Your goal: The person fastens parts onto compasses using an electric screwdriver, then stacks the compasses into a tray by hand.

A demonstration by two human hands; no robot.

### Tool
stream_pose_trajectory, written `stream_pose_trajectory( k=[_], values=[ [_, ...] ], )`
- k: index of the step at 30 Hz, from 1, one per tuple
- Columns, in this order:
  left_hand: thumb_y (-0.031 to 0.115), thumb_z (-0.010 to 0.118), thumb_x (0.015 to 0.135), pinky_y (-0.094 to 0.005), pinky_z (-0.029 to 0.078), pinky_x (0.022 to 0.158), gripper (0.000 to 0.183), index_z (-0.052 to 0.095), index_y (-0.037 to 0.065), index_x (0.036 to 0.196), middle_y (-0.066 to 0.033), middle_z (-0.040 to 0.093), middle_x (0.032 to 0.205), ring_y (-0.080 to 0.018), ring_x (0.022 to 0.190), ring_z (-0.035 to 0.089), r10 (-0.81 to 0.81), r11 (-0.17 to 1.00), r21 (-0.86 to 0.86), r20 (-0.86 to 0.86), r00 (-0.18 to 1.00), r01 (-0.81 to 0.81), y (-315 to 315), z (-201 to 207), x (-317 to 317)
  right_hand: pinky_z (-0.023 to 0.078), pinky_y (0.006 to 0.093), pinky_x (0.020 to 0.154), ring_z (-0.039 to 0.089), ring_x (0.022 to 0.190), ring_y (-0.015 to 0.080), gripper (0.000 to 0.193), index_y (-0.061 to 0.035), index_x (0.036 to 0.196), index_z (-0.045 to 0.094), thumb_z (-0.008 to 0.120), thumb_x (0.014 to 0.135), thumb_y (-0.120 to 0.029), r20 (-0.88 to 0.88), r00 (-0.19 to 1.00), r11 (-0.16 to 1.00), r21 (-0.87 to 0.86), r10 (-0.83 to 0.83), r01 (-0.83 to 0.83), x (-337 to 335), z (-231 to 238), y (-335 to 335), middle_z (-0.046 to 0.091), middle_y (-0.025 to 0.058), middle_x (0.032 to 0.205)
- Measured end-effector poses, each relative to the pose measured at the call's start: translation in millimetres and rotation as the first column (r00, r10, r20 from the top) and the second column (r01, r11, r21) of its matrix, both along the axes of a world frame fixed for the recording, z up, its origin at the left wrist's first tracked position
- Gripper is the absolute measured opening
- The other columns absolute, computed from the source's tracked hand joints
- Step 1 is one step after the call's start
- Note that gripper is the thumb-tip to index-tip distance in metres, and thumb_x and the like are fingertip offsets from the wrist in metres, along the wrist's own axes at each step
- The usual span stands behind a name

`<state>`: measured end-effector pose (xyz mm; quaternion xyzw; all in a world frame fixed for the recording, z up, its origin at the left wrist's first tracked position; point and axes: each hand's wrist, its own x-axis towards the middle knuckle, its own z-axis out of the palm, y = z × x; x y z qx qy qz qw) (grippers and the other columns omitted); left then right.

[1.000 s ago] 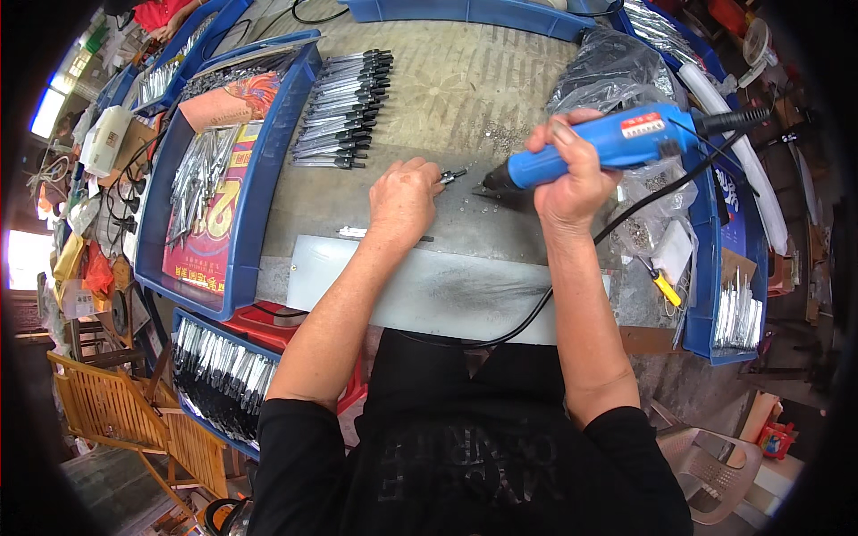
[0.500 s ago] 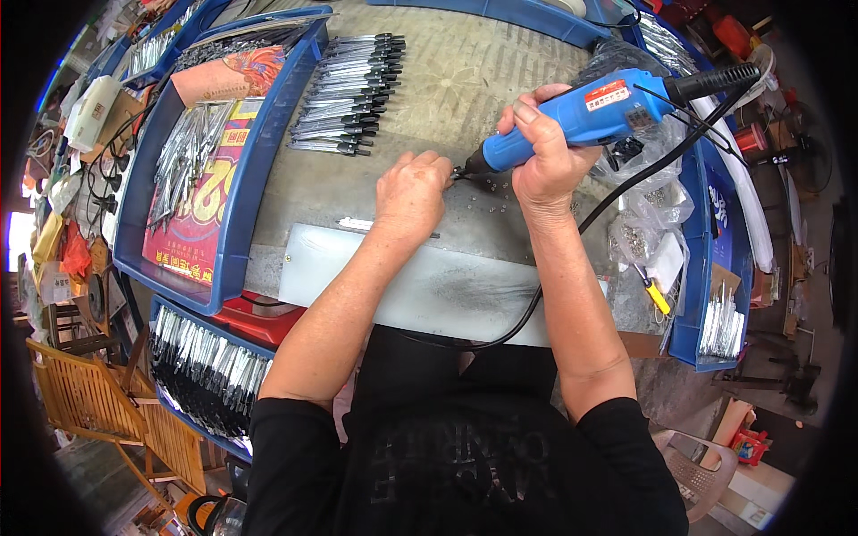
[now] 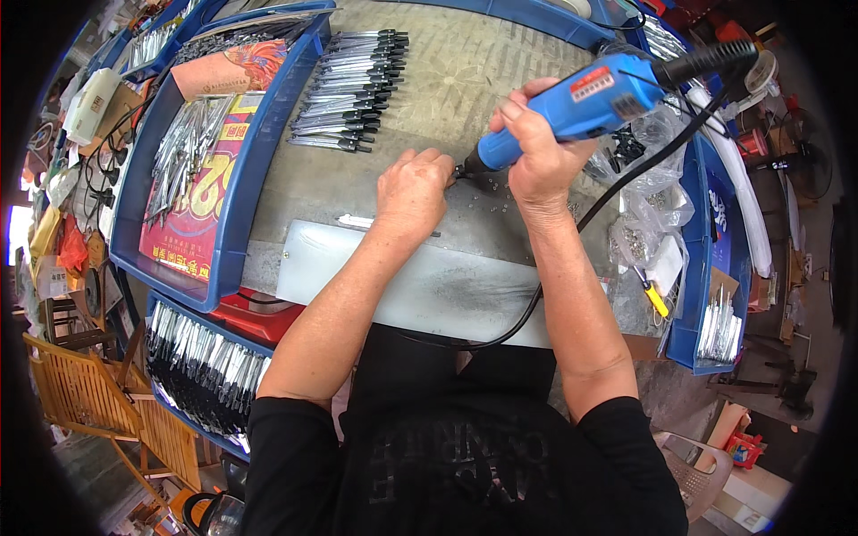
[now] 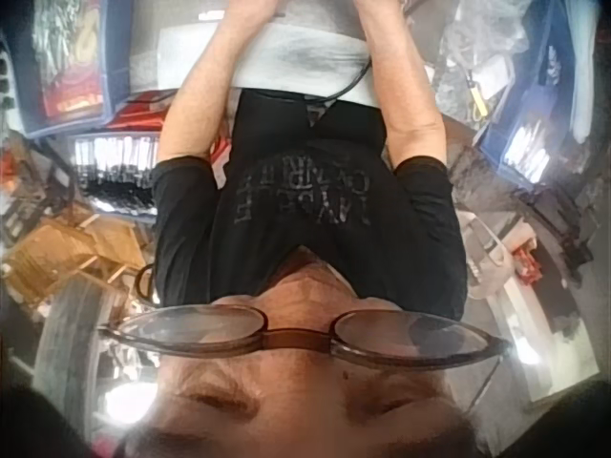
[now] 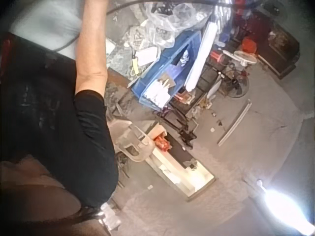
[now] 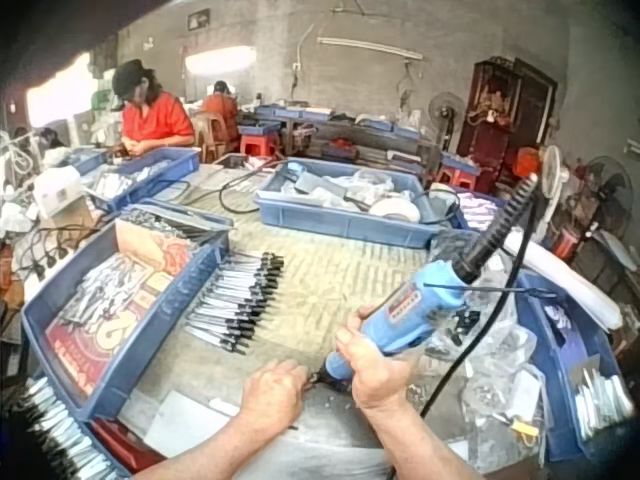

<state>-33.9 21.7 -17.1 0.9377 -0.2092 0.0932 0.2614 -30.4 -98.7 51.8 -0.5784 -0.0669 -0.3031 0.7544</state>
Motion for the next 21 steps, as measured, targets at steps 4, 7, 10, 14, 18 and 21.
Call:
stream_pose_trajectory(
  k=[4, 7, 10, 14, 18, 21],
  values=[
    [0.012, 0.060, 0.072, -0.0390, 0.045, 0.066, 0.006, 0.057, 0.007, 0.073, -0.0040, 0.056, 0.076, -0.0257, 0.077, 0.054, 0.006, 1.000, 0.001, -0.036, 0.999, -0.006, 0, 1, 1, 0.045, 0.0262, 0.050, 0.054, 0.054, 0.0140, 0.021, 0.0027, 0.085, 0.050, 0.062, 0.066, 0.001, -0.021, 0.999, 0.991, -0.129, -0.038, 0.035, 9, -8, 10, 0.053, 0.0063, 0.068],
    [0.009, 0.058, 0.070, -0.0391, 0.046, 0.063, 0.002, 0.056, 0.007, 0.070, -0.0051, 0.056, 0.075, -0.0262, 0.075, 0.054, -0.005, 0.999, -0.036, 0.005, 1.000, 0.005, 1, -1, 3, 0.044, 0.0247, 0.047, 0.054, 0.052, 0.0125, 0.019, 0.0024, 0.082, 0.052, 0.062, 0.065, 0.002, -0.014, 1.000, 0.969, -0.247, -0.014, 0.010, 15, -6, 14, 0.054, 0.0062, 0.068],
    [0.008, 0.057, 0.070, -0.0395, 0.045, 0.063, 0.001, 0.056, 0.008, 0.069, -0.0054, 0.056, 0.075, -0.0260, 0.076, 0.054, -0.010, 0.999, -0.046, -0.003, 1.000, 0.010, 0, 0, 3, 0.045, 0.0245, 0.048, 0.054, 0.053, 0.0122, 0.017, 0.0021, 0.080, 0.053, 0.061, 0.065, 0.002, -0.069, 0.998, 0.956, -0.293, 0.005, -0.025, 17, -3, 16, 0.055, 0.0057, 0.067],
    [0.007, 0.056, 0.070, -0.0395, 0.046, 0.064, 0.001, 0.055, 0.008, 0.069, -0.0057, 0.056, 0.075, -0.0260, 0.076, 0.054, -0.011, 0.999, -0.052, 0.006, 1.000, 0.011, 2, -1, 3, 0.046, 0.0250, 0.049, 0.054, 0.054, 0.0119, 0.017, 0.0016, 0.079, 0.053, 0.060, 0.064, 0.001, -0.078, 0.997, 0.961, -0.277, -0.003, -0.019, 17, -2, 16, 0.054, 0.0053, 0.068],
    [0.009, 0.057, 0.072, -0.0401, 0.045, 0.065, 0.002, 0.056, 0.007, 0.072, -0.0062, 0.056, 0.075, -0.0267, 0.077, 0.054, -0.015, 1.000, -0.021, 0.001, 1.000, 0.015, 2, -1, 2, 0.046, 0.0267, 0.050, 0.053, 0.055, 0.0126, 0.021, 0.0018, 0.082, 0.051, 0.060, 0.064, 0.001, -0.109, 0.991, 0.965, -0.243, 0.075, -0.100, 6, 4, 9, 0.053, 0.0060, 0.068],
    [0.012, 0.059, 0.073, -0.0402, 0.044, 0.065, 0.006, 0.057, 0.006, 0.073, -0.0070, 0.056, 0.074, -0.0275, 0.076, 0.054, -0.026, 0.999, -0.026, 0.027, 0.999, 0.027, 3, -1, 1, 0.046, 0.0288, 0.052, 0.052, 0.057, 0.0153, 0.031, 0.0017, 0.092, 0.047, 0.060, 0.064, 0.001, 0.026, 0.996, 0.991, -0.105, 0.084, -0.080, -7, 13, 7, 0.051, 0.0076, 0.069]
  ],
)
